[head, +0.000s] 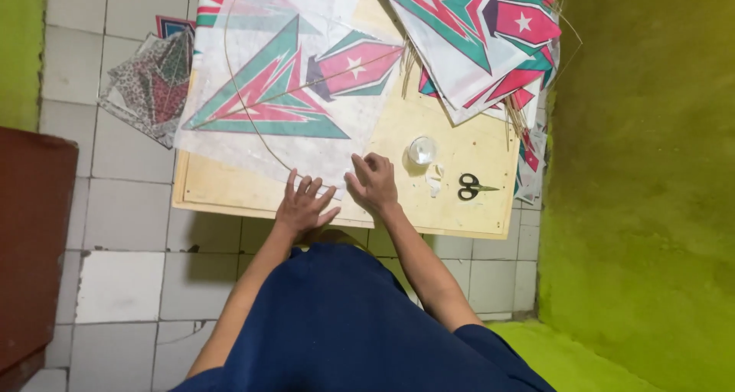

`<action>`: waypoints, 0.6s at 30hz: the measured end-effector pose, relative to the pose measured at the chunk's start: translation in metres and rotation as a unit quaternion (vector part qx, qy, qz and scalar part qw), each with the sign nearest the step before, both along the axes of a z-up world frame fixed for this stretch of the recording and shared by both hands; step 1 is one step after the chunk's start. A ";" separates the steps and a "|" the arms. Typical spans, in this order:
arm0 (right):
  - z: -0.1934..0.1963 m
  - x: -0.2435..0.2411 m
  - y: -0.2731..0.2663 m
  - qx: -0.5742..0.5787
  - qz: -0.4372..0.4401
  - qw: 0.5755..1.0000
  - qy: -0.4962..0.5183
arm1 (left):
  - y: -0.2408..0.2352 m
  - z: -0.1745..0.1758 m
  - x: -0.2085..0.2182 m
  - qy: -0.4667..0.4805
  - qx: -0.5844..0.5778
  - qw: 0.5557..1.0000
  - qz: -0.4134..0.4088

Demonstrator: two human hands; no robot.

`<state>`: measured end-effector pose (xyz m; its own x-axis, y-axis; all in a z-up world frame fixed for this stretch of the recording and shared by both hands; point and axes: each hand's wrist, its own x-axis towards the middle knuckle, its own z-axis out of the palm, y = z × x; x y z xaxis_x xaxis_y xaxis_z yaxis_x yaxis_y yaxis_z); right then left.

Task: Finalizing the assembly of a kite by applying glue to the edges of the sail and folding it over the frame.

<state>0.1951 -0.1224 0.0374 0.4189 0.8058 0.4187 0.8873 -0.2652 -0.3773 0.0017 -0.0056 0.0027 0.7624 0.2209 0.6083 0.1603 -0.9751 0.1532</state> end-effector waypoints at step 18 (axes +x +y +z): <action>-0.037 0.010 -0.017 -0.050 0.041 0.997 -0.037 | -0.001 -0.005 0.000 0.019 0.047 0.999 0.004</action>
<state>0.2047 -0.1398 -0.0001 0.3219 0.8750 0.3617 0.9315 -0.2245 -0.2861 0.0013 -0.0062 -0.0026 0.7840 0.1706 0.5969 0.1727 -0.9835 0.0542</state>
